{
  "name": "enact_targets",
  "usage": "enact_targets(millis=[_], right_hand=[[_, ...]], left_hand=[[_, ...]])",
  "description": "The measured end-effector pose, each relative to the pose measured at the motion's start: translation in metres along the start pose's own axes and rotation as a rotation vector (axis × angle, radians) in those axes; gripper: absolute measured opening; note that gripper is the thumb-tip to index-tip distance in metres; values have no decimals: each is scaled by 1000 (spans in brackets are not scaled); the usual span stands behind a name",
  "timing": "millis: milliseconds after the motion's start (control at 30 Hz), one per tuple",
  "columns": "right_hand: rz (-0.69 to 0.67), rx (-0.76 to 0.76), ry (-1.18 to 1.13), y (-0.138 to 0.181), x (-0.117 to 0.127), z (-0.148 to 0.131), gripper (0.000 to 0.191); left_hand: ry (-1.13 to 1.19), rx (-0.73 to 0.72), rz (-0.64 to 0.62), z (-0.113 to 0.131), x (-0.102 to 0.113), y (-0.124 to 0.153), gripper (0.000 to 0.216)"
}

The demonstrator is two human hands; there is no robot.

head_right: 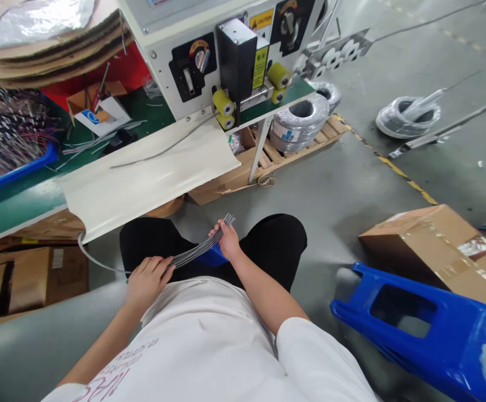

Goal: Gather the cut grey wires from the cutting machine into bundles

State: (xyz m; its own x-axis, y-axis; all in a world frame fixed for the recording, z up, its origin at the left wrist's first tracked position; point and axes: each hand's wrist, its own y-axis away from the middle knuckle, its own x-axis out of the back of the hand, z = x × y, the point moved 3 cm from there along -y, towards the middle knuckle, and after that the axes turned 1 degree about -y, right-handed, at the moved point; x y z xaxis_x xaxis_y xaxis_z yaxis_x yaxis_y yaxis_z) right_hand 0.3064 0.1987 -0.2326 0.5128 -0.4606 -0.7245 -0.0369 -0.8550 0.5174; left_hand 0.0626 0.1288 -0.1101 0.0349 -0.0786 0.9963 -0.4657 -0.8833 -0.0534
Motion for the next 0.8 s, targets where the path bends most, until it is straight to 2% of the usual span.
enact_targets(millis=[167,267,400,500,600,700,733,800], right_hand=[[78,-20,-51,-3,5,3,19],[94,-30,-63,-7,6,4,18],[98,-49,-44,-9,4,6,18],[49,-48,-56,-7,2,5,23],[-1,-42,-68,-6,0,4,29],[8,-40,-53,-7,1,4,28],[17,-41,-45,-8,2,4,28],[30,-45,-28,-9,5,4,27]], left_hand=[[-43,209,-82,-44,-3,23,35],[-13,263,-108,-59,-11,36,32],[-38,241,-105,-60,-14,32,27],[28,89,-68,-47,-4,6,23],[142,-178,89,-23,22,-30,12],[211,-397,372,0,61,-69,11],[213,-420,452,4,74,-83,15],[185,-353,542,8,95,-112,20]])
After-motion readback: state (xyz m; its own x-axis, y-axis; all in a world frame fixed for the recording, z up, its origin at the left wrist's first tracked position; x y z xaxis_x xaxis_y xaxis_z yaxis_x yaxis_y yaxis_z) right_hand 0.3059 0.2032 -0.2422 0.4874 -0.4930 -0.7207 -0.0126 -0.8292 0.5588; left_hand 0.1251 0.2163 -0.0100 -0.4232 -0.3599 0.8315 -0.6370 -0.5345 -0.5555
